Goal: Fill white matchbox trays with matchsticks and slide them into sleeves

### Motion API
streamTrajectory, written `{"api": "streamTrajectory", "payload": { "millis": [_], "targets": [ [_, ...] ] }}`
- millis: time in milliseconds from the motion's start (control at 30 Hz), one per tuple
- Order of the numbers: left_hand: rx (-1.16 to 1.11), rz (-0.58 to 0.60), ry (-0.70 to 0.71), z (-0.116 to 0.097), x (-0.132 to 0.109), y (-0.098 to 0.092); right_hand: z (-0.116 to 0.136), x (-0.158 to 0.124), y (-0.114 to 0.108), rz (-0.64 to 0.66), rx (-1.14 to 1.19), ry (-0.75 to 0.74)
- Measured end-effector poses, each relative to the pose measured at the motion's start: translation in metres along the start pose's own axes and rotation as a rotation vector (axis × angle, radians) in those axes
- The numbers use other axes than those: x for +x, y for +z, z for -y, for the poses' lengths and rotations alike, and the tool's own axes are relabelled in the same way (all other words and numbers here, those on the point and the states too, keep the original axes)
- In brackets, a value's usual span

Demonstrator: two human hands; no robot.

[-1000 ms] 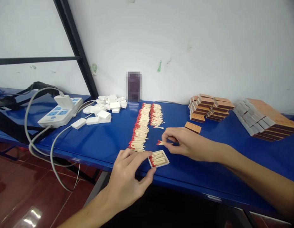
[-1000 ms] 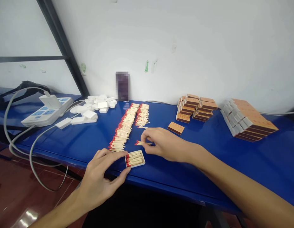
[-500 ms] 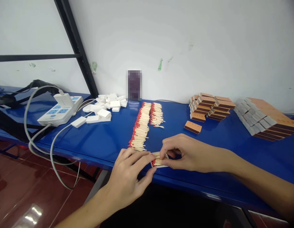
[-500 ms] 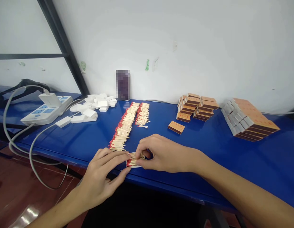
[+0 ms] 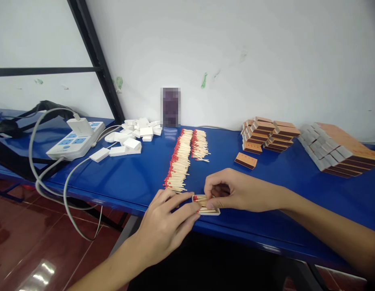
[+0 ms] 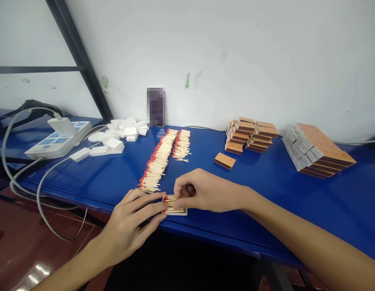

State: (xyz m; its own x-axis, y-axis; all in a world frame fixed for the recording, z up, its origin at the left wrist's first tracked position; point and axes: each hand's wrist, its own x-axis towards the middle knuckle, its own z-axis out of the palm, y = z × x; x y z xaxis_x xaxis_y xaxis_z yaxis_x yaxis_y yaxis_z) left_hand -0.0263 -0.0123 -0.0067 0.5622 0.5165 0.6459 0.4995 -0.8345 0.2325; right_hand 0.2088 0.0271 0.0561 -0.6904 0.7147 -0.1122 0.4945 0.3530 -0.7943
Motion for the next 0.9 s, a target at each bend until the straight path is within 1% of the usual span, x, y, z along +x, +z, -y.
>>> {"api": "streamTrajectory", "payload": {
  "millis": [133,233,333,467,600,733,900],
  "targets": [
    [-0.019,-0.017,-0.015,-0.0011,0.0016,0.0005,0.001,-0.0007,-0.0014,-0.011,-0.014,0.002],
    [0.005,0.029,-0.027,-0.0021,0.0018,-0.0009,0.0017,-0.0007,-0.0014,-0.022,-0.042,0.008],
    [0.049,0.064,-0.005,-0.0023,0.0006,-0.0027,0.0025,-0.0007,-0.0008,-0.026,-0.059,0.006],
    [0.063,0.062,0.026,-0.0015,-0.0006,-0.0035,0.0012,-0.0004,-0.0019,-0.027,-0.075,0.005],
    [0.044,0.046,0.013,-0.001,-0.0004,-0.0023,-0.0027,0.0006,-0.0038,-0.052,-0.07,0.01],
    [0.019,0.033,-0.004,-0.0012,0.0002,-0.0012,-0.0044,0.0012,-0.0044,-0.049,-0.072,0.002],
    [-0.005,0.063,-0.019,-0.0016,0.002,-0.0017,-0.0038,0.0012,-0.0041,-0.031,-0.054,-0.014]
  ]
}}
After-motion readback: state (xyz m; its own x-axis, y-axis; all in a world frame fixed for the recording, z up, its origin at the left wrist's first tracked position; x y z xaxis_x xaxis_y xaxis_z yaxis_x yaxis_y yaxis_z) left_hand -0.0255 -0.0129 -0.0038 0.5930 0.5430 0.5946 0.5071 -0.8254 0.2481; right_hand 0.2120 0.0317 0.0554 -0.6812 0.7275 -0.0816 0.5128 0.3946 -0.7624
